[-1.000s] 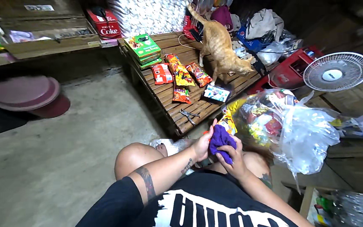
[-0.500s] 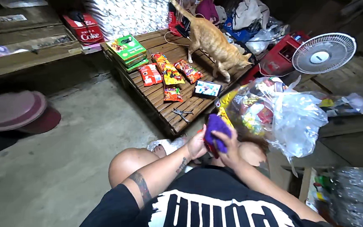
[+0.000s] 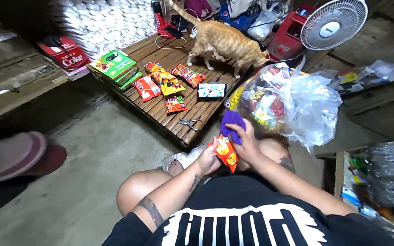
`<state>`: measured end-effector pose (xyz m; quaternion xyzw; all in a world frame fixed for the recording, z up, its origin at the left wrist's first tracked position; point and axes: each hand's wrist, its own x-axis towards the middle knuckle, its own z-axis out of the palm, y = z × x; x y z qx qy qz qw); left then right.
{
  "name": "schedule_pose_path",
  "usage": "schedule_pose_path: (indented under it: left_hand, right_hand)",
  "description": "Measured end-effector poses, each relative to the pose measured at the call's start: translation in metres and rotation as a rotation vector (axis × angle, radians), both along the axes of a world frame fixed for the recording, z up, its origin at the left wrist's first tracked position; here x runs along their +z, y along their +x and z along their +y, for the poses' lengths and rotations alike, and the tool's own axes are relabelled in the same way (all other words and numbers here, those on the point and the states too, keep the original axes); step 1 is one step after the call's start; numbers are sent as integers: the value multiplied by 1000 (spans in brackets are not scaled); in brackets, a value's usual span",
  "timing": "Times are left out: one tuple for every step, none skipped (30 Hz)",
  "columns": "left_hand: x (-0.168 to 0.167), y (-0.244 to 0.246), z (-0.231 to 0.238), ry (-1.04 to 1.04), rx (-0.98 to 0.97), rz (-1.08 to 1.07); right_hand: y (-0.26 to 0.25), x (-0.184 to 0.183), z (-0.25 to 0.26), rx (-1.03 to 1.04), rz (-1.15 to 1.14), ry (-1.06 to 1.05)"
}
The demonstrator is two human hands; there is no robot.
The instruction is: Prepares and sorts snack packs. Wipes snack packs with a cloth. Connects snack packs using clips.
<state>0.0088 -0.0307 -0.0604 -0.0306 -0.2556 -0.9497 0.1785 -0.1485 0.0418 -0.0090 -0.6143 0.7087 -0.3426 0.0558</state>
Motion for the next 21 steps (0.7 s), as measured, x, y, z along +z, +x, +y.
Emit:
schedule_pose_path:
  left_hand:
    - [-2,-1,0,20,38,-11]
    - [-4,-2,1,33,80,-31]
    - [-5,-3,1,40,94,-25]
    - [-6,-3,0,39,75,4]
    - [-6,-3,0,36,43,35]
    - [-5,-2,0,33,24,47]
    - [-4,-1,1,32,13,51]
    - [-3,1,2,46,8,54]
    - [-1,1,2,64,11,48]
    - [-1,1,2,83,13,47]
    - [-1,0,1,106,17,43]
    - [-1,-1,0,134,29,28]
    - [0,-3,-1,165,46,7]
    - [0,-4,-3,186,63,-12]
    - [-1,-4,-4,200,87,-38]
    - [-2,-4,-4,207,119,-79]
    - [-2,-2,-3,216,157,-147]
    - [-1,1,-1,244,188,-223]
    - [-1,2,-1,262,197,-249]
    - [-1,2,-1,250,201,-230]
    - [-1,1,-3,217,198,-178]
  right_hand:
    - [11,-2,5,99,45,-35]
    - [19,-4,8,171,85,-46]
    - [20,-5,8,205,96,-41]
    - [16,-5,5,208,74,-35]
    - [7,-7,1,177,28,-24]
    - [-3,-9,-4,110,-38,-4]
    - [-14,-10,-9,13,-126,33]
    - [-24,-11,-14,-95,-203,74]
    - [-32,-11,-18,-189,-255,101]
    - [-37,-12,-19,-248,-276,114]
    - [-38,-12,-17,-265,-271,116]
    - [-34,-12,-13,-244,-252,102]
    - [-26,-11,-6,-187,-231,70]
    - [-15,-11,1,-101,-202,32]
    - [-3,-13,9,13,-159,-22]
    - [7,-14,15,148,-102,-63]
    - [16,-13,19,278,-37,-81]
    - [21,-12,21,389,23,-82]
    - [22,-11,20,449,71,-73]
    - [20,-10,18,457,88,-66]
    - [16,-9,15,429,80,-59]
